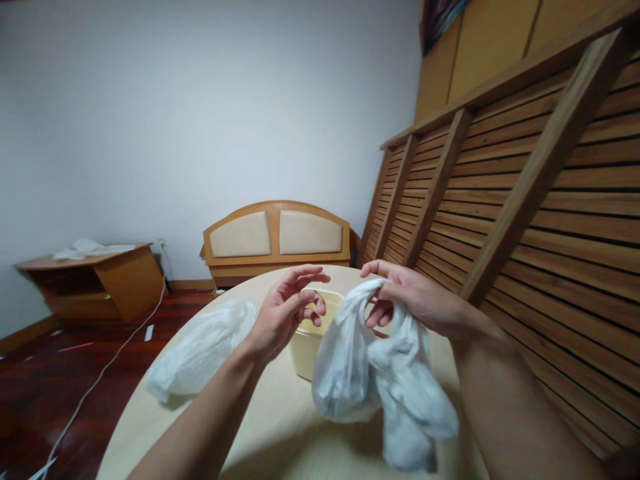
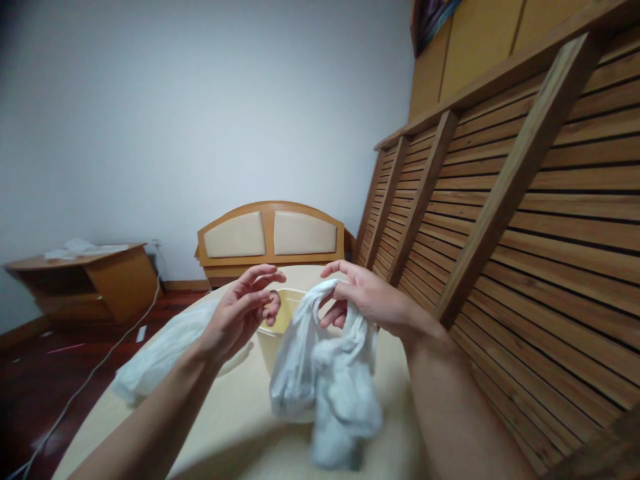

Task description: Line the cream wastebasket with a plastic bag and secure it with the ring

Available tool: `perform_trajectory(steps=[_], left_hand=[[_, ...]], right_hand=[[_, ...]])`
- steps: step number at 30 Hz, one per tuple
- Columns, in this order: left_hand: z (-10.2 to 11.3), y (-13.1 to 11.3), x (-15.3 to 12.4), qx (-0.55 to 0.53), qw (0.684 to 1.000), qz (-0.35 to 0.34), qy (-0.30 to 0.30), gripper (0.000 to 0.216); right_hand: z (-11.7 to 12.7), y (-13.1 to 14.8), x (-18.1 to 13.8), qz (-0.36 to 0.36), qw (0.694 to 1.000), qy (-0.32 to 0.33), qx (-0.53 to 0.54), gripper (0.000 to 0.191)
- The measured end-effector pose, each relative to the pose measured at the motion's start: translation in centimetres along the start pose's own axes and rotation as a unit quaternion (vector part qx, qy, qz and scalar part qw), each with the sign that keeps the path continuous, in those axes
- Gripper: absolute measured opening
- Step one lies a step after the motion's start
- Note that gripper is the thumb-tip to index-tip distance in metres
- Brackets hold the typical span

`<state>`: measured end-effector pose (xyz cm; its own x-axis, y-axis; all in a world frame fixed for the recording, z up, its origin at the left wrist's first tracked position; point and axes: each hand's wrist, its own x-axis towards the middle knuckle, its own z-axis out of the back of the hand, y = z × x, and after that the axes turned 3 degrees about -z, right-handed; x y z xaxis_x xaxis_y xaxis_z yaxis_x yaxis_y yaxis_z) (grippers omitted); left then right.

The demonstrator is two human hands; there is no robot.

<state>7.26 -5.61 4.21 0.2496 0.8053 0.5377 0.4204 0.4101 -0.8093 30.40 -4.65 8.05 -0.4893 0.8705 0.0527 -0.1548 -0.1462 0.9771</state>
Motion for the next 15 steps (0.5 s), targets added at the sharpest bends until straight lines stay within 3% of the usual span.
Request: perform_trajectory(steps=[4,6,12,15], left_hand=[[-0.9,1.4,0.1,0.14,0.987,0.033,0.064,0.051],[-1.3,2.0,0.1,0.17,0.98,0.056,0.085,0.045],[-1.8,1.6,0.5,0.164,0.981,0.079,0.06,0.033],[-1.8,1.1,1.0,0.153,0.981,0.095,0.068,0.034]], right_hand=[[-0.5,0.0,0.2,0.032,0.996,0.057,0.064,0.039],[-0.6,-0.1,0.3,0.059,0.995,0.057,0.047,0.04],[0.3,-0.5,1.5,0.109,0.99,-0.092,-0.01,0.053],[0.8,-0.7,2.1,0.151,0.972,-0.17,-0.063,0.04]])
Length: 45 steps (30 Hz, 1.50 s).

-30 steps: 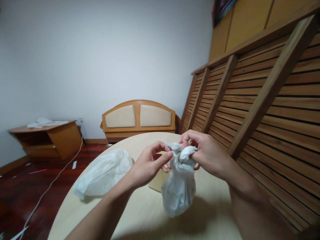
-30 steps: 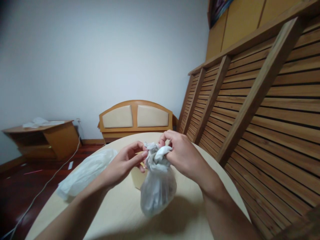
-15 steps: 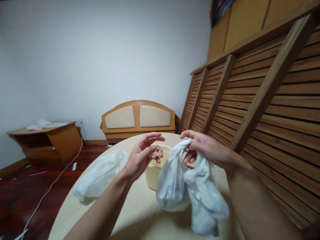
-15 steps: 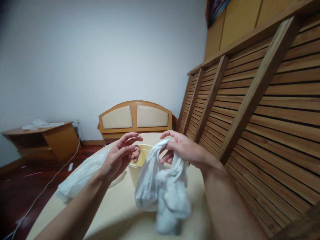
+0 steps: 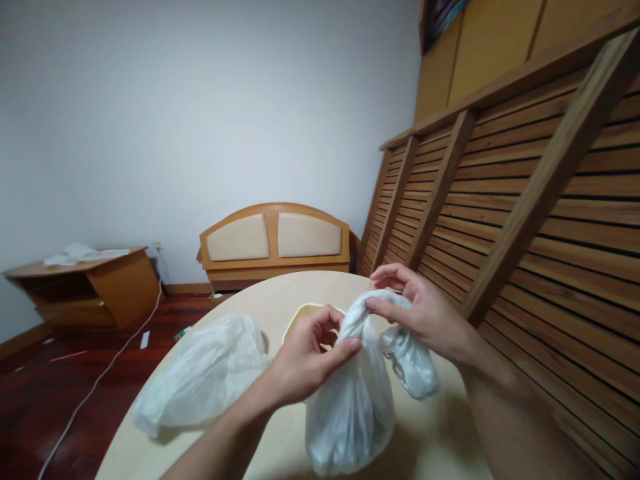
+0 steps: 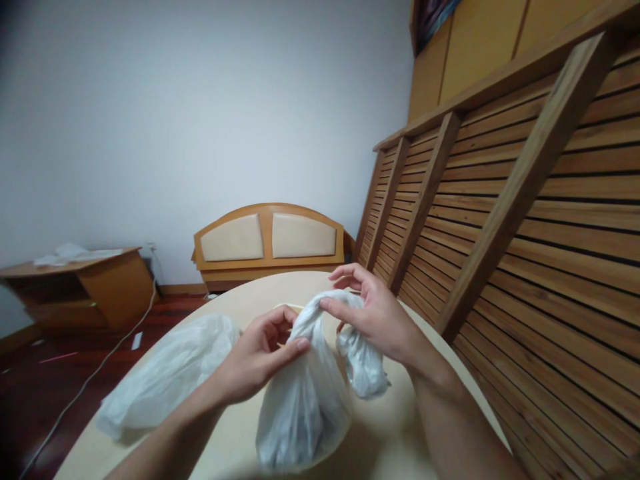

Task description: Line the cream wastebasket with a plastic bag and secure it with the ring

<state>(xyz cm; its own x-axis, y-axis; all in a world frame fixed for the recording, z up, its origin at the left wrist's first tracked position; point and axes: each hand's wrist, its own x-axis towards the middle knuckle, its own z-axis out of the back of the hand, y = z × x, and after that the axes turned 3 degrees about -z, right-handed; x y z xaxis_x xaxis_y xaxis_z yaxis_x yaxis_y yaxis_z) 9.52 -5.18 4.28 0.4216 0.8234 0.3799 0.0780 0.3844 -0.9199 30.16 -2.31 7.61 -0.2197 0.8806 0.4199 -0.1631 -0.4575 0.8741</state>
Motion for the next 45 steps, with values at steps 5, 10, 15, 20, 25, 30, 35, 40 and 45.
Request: perform_trajectory(steps=[5,10,15,20,25,30,35,40,45], left_hand=[[0.1,-0.2,0.6,-0.024,0.999,0.014,-0.017,0.035],[-0.1,0.0,1.2,-0.075,0.996,-0.004,-0.057,0.036],[-0.3,0.1,1.0,-0.1,0.993,-0.037,-0.047,0.032],[-0.7,0.2,0.7,-0.05,0.992,-0.084,-0.079,0.031],[-1.0,-0.4,1.2,-0.002,0.998,-0.02,-0.056,0.058],[-1.3,-0.7,1.5,0.021,0.997,-0.037,-0.068,0.041],[-0.8,0.2,1.0,0.091,0.991,-0.064,-0.077,0.028],[-0.4,1.0,1.1,0.142,0.97,-0.11,-0.163,0.039],[0.6,0.9,2.0,0.089,0.962,-0.11,-0.232,0.019]], right_hand=[[0.0,-0.3,0.0,0.077,0.987,-0.036,-0.137,0.016],[-0.8,0.5,-1.0,0.049,0.963,-0.028,-0.263,0.03],[-1.7,1.9,-1.6,-0.015,0.974,0.096,-0.204,0.043],[-1.8,1.7,-1.6,-0.049,0.991,0.094,-0.084,0.037],[-1.9,1.6,-1.6,-0.002,0.996,0.084,-0.022,0.03],[-2.5,2.2,-1.6,0.047,0.998,0.024,-0.025,0.027],[-2.9,1.2,-1.3,0.071,0.986,-0.03,-0.148,0.022],[-3.2,0.5,-1.1,0.126,0.96,-0.026,-0.25,0.027],[-2.3,0.9,-1.3,0.07,0.986,-0.039,-0.144,0.03]])
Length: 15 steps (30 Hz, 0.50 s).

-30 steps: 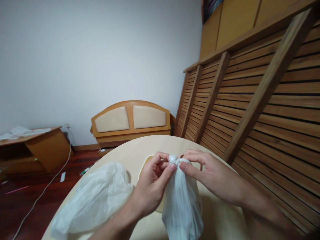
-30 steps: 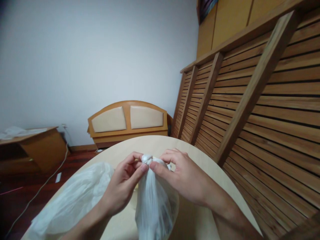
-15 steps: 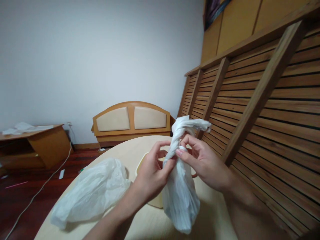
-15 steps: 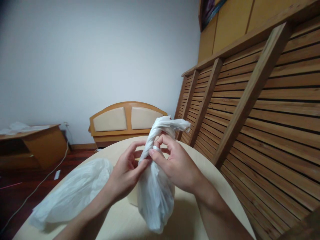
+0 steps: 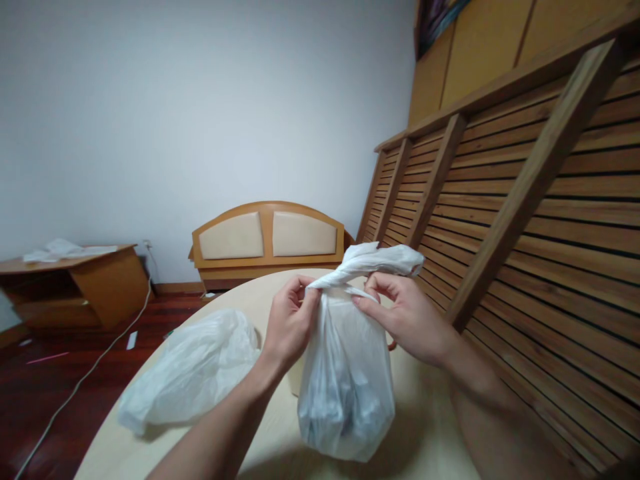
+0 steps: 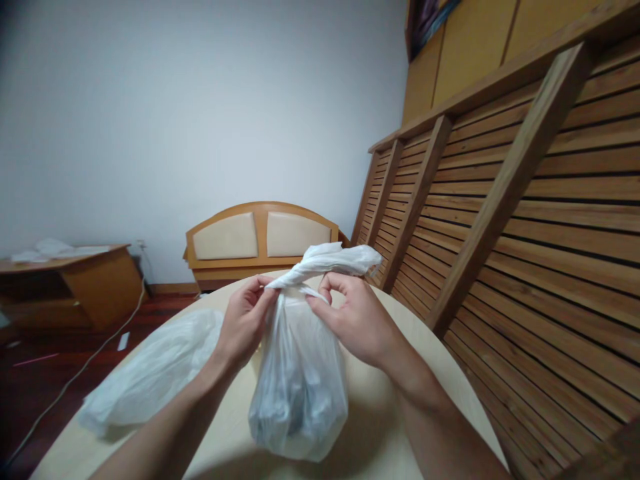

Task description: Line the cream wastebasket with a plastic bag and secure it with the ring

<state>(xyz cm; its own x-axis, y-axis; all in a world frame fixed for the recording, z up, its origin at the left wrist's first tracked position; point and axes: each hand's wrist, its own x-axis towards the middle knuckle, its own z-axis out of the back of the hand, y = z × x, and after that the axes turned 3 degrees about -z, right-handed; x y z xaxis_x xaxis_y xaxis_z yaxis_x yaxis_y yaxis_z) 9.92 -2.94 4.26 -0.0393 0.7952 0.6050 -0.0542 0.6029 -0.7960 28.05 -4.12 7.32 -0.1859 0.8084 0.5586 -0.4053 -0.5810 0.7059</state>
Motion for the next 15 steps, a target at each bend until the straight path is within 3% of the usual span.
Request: perform_trajectory(steps=[3,8,11,13,15], left_hand=[[0.4,0.8,0.5,-0.012,0.999,0.037,-0.024,0.024],[1.2,2.1,0.7,0.022,0.995,0.1,-0.011,0.028],[1.2,1.4,0.3,0.02,0.989,0.132,0.055,0.027],[0.9,0.4,-0.3,0.01,0.988,0.107,0.109,0.017],[0.3,-0.5,-1.2,0.017,0.988,0.068,0.136,0.039]], right_hand=[[0.4,-0.3,0.4,-0.034,0.997,-0.013,0.074,0.032],[0.4,-1.3,1.3,-0.029,0.975,-0.105,0.193,0.024],[0.6,-1.8,1.5,-0.049,0.969,-0.147,0.191,0.023],[0.8,-1.8,1.4,-0.061,0.975,-0.144,0.157,0.028],[0.7,-1.5,1.1,-0.054,0.986,-0.11,0.111,0.034]])
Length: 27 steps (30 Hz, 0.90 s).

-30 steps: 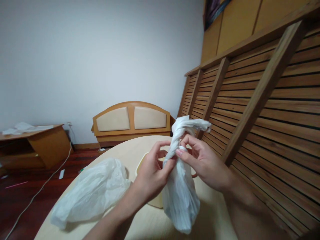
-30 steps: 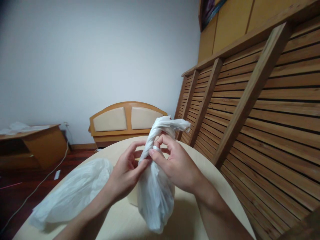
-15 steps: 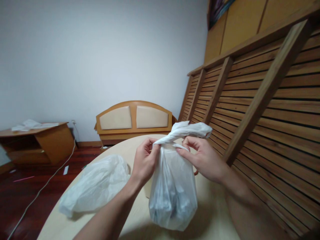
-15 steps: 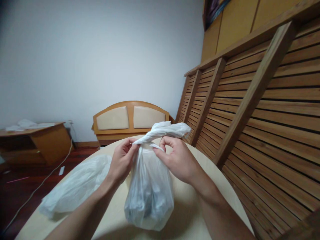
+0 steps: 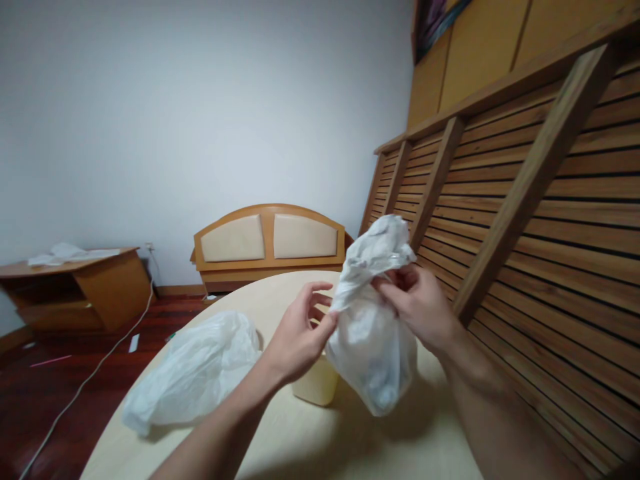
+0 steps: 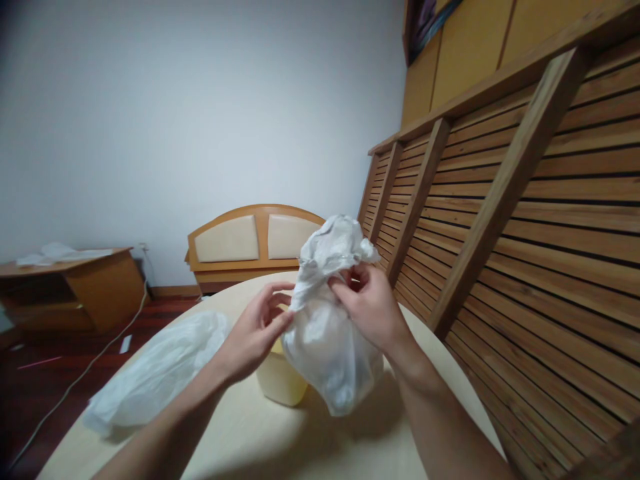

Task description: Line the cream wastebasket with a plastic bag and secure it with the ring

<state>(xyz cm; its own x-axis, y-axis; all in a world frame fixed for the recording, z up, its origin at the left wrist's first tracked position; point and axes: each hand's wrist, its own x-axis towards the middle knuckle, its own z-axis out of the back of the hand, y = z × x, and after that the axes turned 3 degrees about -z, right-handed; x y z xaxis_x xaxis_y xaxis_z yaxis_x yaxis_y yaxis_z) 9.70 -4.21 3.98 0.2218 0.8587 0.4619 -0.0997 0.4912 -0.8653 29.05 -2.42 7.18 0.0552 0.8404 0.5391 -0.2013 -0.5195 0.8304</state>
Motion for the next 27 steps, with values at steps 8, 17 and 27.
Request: perform_trajectory(steps=[8,17,27], left_hand=[[-0.2,1.7,1.0,-0.042,0.993,-0.036,-0.107,0.051],[1.0,1.9,1.9,-0.196,0.965,0.059,-0.162,0.067],[4.6,1.7,3.2,-0.22,0.906,-0.053,-0.359,0.046]], right_hand=[[-0.9,1.0,-1.0,0.024,0.992,0.103,-0.07,0.021],[-0.5,0.3,-0.4,0.009,0.993,0.109,0.042,0.025],[2.4,1.0,0.2,-0.023,0.996,0.012,0.09,0.021]])
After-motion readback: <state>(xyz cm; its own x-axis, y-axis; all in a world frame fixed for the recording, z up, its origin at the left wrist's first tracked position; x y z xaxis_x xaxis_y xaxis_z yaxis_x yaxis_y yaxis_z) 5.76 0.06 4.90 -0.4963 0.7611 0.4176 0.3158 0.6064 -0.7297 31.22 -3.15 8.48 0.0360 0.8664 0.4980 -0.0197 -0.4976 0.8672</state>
